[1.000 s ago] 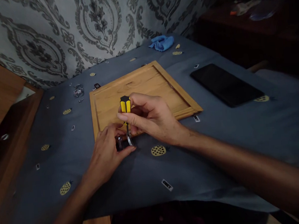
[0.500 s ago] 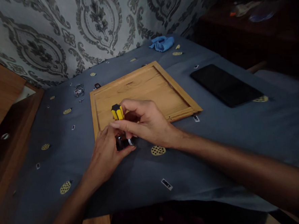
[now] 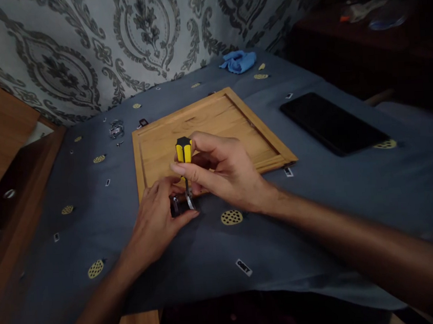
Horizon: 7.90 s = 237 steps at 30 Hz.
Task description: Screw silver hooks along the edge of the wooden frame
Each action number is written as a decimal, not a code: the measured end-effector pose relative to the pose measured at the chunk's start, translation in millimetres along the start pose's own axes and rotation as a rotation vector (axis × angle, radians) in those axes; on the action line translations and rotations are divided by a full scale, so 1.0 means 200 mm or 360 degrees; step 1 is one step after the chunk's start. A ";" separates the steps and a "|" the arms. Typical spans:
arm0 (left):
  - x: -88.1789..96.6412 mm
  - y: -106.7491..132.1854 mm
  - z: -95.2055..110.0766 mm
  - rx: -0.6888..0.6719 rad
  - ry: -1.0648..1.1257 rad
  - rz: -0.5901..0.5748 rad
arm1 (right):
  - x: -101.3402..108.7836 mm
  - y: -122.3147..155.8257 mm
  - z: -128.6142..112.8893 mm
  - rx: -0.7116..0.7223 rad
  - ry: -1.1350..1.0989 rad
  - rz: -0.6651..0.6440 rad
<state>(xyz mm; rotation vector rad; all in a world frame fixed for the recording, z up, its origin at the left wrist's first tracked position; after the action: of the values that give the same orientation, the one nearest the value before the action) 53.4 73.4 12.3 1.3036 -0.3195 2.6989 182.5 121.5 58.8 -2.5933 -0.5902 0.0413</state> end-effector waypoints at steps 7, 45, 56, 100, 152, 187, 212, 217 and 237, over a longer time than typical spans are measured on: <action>0.00 0.00 0.01 -0.0023 0.0029 -0.0001 | 0.00 0.00 0.02 0.0038 0.0080 -0.0020; -0.01 0.00 -0.04 -0.0009 -0.0090 0.0078 | -0.15 -0.10 -0.04 0.0084 0.0085 -0.0695; 0.00 0.00 -0.01 -0.0096 -0.0022 0.0065 | -0.18 -0.12 -0.01 0.0067 0.0004 -0.0607; 0.00 -0.01 -0.01 -0.0025 0.0015 0.0017 | -0.16 -0.09 0.01 -0.0047 -0.0289 -0.0553; -0.01 -0.01 -0.04 0.0151 0.0160 -0.0118 | 0.04 0.03 0.07 -0.0123 0.0015 0.0016; -0.01 -0.02 -0.04 0.0165 0.0164 -0.0091 | 0.04 0.04 0.07 -0.0082 0.0065 0.0032; 0.00 -0.03 -0.02 0.0069 0.0157 -0.0066 | 0.02 0.04 0.00 0.0111 0.0227 -0.0134; 0.00 -0.03 -0.01 0.0017 0.0059 -0.0041 | -0.02 0.03 -0.03 0.0045 0.0051 -0.0343; 0.01 -0.04 0.01 -0.0008 0.0063 -0.0047 | -0.13 -0.10 -0.02 0.0102 0.0187 -0.0448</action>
<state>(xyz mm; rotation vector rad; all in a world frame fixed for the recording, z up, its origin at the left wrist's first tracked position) 54.9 80.8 16.3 1.2419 -0.3008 2.6939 151.0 124.1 68.7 -2.4084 -0.8873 -0.1798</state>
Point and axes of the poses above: each hand's wrist, its own y-axis away from the middle knuckle, its own x-axis out of the back of the hand, z = x × y, the point moved 8 cm from there along -y, towards the middle knuckle, and after that the axes turned 8 degrees about y, right-handed, at the moved point
